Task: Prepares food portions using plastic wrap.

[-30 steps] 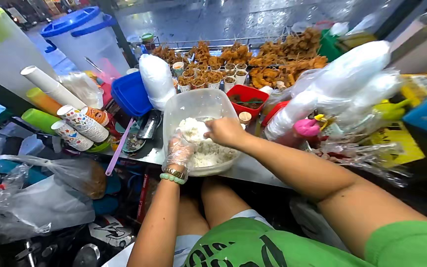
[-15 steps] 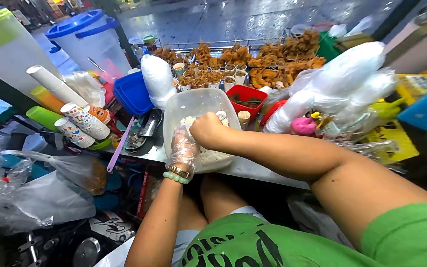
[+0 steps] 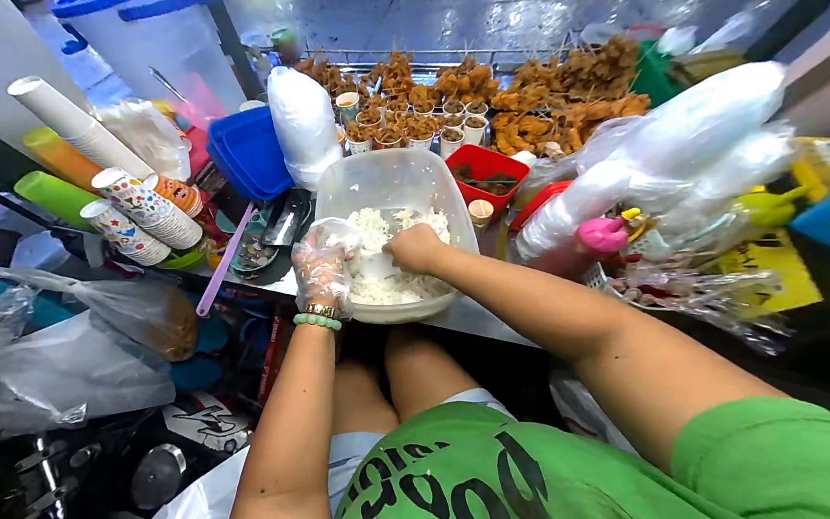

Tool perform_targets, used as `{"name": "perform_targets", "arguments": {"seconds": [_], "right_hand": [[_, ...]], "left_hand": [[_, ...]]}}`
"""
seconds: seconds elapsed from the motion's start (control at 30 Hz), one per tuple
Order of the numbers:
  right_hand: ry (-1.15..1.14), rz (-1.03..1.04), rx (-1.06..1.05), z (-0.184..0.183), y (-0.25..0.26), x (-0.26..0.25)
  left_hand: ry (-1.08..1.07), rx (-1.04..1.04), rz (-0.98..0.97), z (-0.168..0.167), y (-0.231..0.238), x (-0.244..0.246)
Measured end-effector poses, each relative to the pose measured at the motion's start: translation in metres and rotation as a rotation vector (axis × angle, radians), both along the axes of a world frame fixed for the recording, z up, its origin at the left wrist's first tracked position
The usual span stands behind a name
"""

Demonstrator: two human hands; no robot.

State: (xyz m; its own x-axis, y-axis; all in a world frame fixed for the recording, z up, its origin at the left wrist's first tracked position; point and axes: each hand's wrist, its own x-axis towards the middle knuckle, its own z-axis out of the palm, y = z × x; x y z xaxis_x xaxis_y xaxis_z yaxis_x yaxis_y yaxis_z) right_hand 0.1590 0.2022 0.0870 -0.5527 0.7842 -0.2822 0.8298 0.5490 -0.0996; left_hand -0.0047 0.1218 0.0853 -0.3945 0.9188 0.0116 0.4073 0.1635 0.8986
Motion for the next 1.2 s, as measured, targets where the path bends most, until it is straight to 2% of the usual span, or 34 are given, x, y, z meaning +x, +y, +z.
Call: {"name": "perform_targets", "arguments": {"seconds": [0.13,0.23,0.37,0.47,0.53,0.67,0.73,0.83,0.9,0.93,1.0,1.07,1.13,1.2], "right_hand": [[0.006,0.223,-0.030,-0.007,-0.002,-0.009],[-0.010,0.283,-0.076,-0.002,-0.011,-0.007],[0.252,0.218,-0.270,0.007,0.006,0.029],[0.440,0.087,-0.468,0.024,0.009,0.059],[0.573,-0.030,-0.497,0.035,0.006,0.074],[0.745,-0.259,-0.240,0.070,-0.015,0.086],[0.723,-0.322,-0.033,0.074,-0.026,0.076],[0.468,-0.277,0.321,0.054,-0.046,0.050],[0.493,-0.246,0.609,0.033,-0.046,0.048],[0.509,-0.253,0.665,0.029,-0.043,0.050],[0.465,-0.290,0.559,0.029,-0.038,0.056],[0.445,-0.287,0.277,0.028,-0.032,0.059],[0.579,-0.161,0.106,0.018,-0.030,0.059],[0.665,0.009,0.090,0.010,-0.036,0.052]], "left_hand": [[-0.031,0.057,0.027,-0.003,-0.002,0.000],[-0.016,0.055,0.039,-0.004,-0.001,0.000],[-0.043,0.055,0.025,-0.005,0.000,0.000],[-0.056,0.028,0.024,-0.005,0.002,-0.003],[-0.050,-0.013,0.014,0.001,0.004,-0.004],[-0.001,-0.095,-0.099,0.010,0.003,-0.003],[-0.029,-0.097,-0.167,0.008,0.007,0.002],[-0.129,-0.098,-0.211,0.013,0.014,0.016],[-0.153,-0.118,-0.201,0.019,0.012,0.019],[-0.148,-0.130,-0.207,0.020,0.011,0.017],[-0.166,-0.121,-0.225,0.018,0.009,0.013],[-0.161,-0.069,-0.257,0.018,0.007,0.014],[-0.167,0.017,-0.299,0.024,0.002,0.022],[-0.169,0.126,-0.325,0.030,-0.004,0.029]]}}
